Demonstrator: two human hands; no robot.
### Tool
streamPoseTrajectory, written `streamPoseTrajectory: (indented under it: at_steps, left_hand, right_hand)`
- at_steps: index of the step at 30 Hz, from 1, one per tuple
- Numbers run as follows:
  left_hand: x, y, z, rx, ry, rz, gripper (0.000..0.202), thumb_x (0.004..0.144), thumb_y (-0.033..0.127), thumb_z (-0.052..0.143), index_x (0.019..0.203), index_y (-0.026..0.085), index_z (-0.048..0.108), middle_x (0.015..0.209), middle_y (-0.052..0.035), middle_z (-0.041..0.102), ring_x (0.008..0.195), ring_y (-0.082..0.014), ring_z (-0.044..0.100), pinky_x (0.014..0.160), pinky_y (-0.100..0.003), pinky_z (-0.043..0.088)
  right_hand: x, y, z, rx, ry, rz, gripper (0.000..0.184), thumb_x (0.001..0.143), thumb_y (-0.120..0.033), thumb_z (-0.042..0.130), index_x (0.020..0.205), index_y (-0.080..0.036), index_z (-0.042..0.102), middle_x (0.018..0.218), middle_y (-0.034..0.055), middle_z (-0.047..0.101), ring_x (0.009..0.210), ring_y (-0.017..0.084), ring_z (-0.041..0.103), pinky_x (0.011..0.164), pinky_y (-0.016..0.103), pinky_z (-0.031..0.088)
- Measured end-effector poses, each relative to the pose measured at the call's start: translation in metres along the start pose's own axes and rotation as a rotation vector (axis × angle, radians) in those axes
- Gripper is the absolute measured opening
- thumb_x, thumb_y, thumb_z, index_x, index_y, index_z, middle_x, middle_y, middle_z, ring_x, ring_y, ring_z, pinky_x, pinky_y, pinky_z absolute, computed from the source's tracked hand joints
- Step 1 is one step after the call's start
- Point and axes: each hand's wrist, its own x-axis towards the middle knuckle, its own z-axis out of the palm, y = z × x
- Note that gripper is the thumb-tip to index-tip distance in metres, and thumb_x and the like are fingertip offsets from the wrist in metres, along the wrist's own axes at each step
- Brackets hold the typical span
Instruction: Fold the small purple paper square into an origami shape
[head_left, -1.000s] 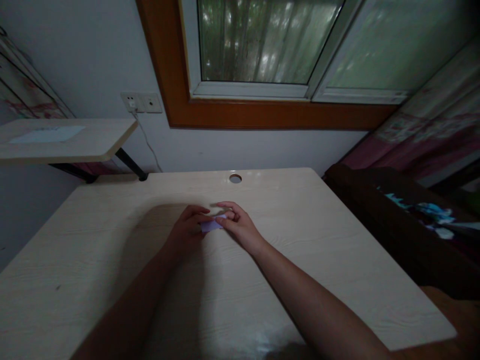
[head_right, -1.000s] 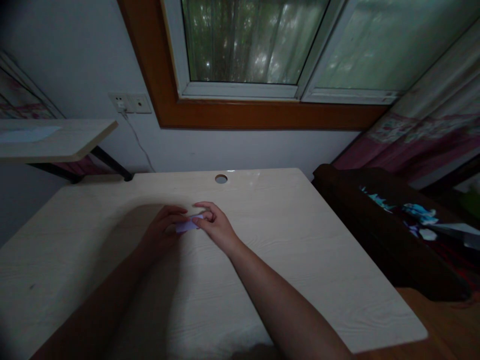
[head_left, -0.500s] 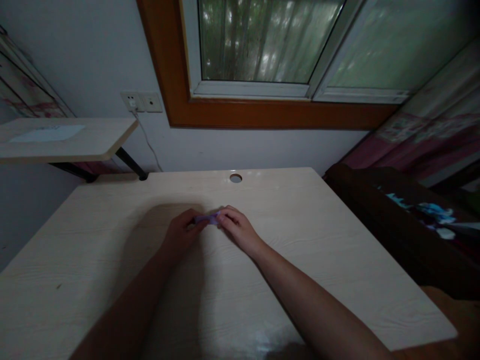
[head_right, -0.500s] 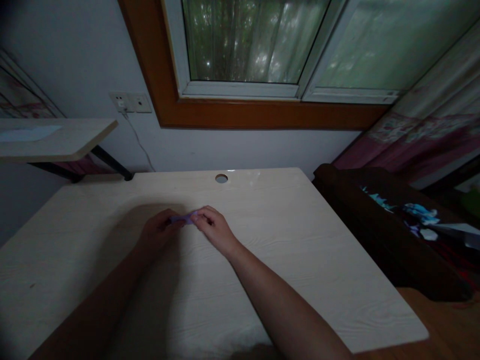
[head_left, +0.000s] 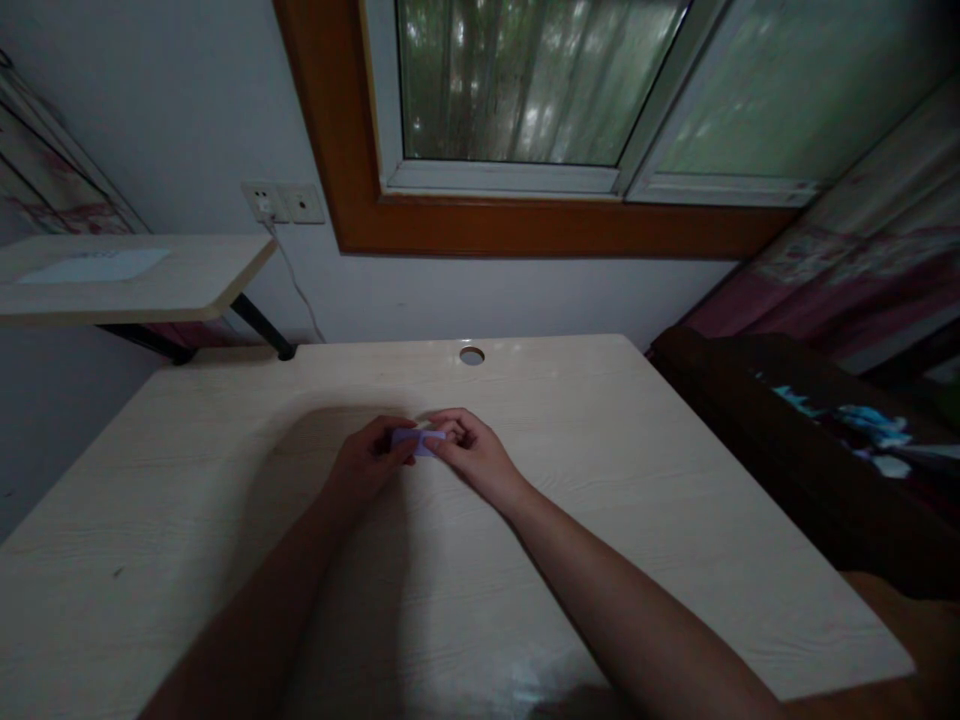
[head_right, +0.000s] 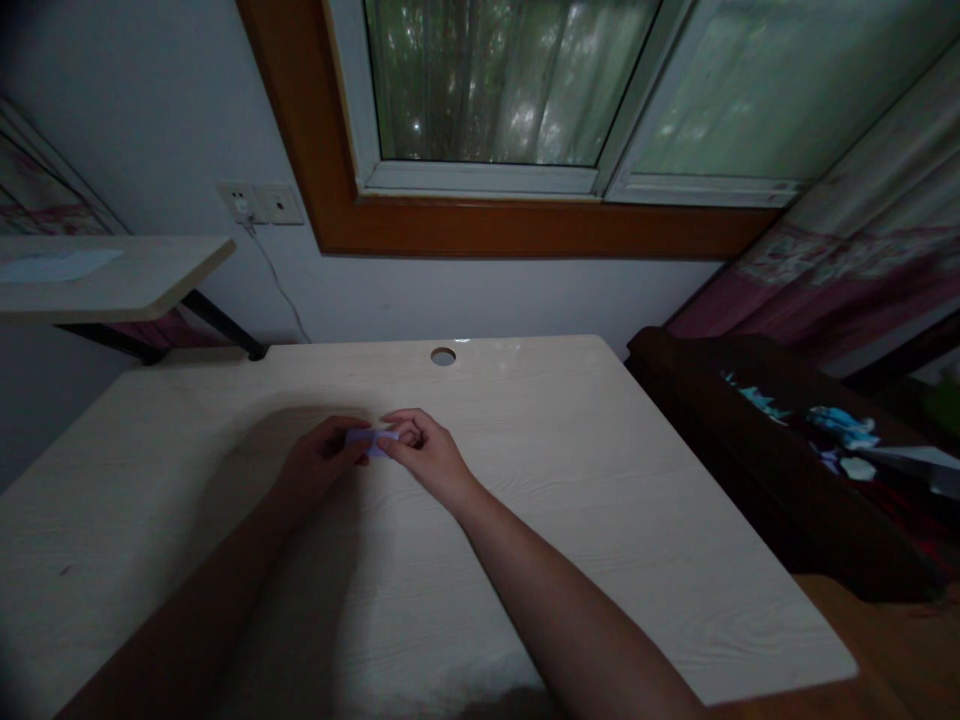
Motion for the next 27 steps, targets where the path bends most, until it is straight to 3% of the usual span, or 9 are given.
streamPoseTrajectory:
  at_steps: [17, 27]
  left_hand:
    - [-0.0003, -0.0069, 0.003, -0.139, -0.05, -0.008, 0.029, 0.077, 0.032, 0.076, 0.1, 0.017, 0.068, 0.088, -0.002, 0.069, 0.078, -0.0165, 0.07, 0.077, -0.035, 0.065]
    - [-0.0008, -0.0041, 0.0029, -0.166, -0.044, 0.01, 0.025, 0.078, 0.03, 0.075, 0.098, 0.018, 0.068, 0.088, -0.0014, 0.068, 0.079, -0.0156, 0.069, 0.076, -0.033, 0.064]
  right_hand:
    - [0.0017, 0.0025, -0.0007, -0.002, 0.002, -0.017, 0.032, 0.077, -0.03, 0.076, 0.106, -0.024, 0.065, 0.076, -0.0027, 0.061, 0.068, 0.012, 0.054, 0.066, 0.027, 0.041]
    - [0.0007, 0.0035, -0.0016, -0.032, 0.029, -0.013, 0.031, 0.079, -0.035, 0.075, 0.106, -0.023, 0.065, 0.079, -0.0014, 0.062, 0.07, 0.013, 0.055, 0.068, 0.027, 0.042]
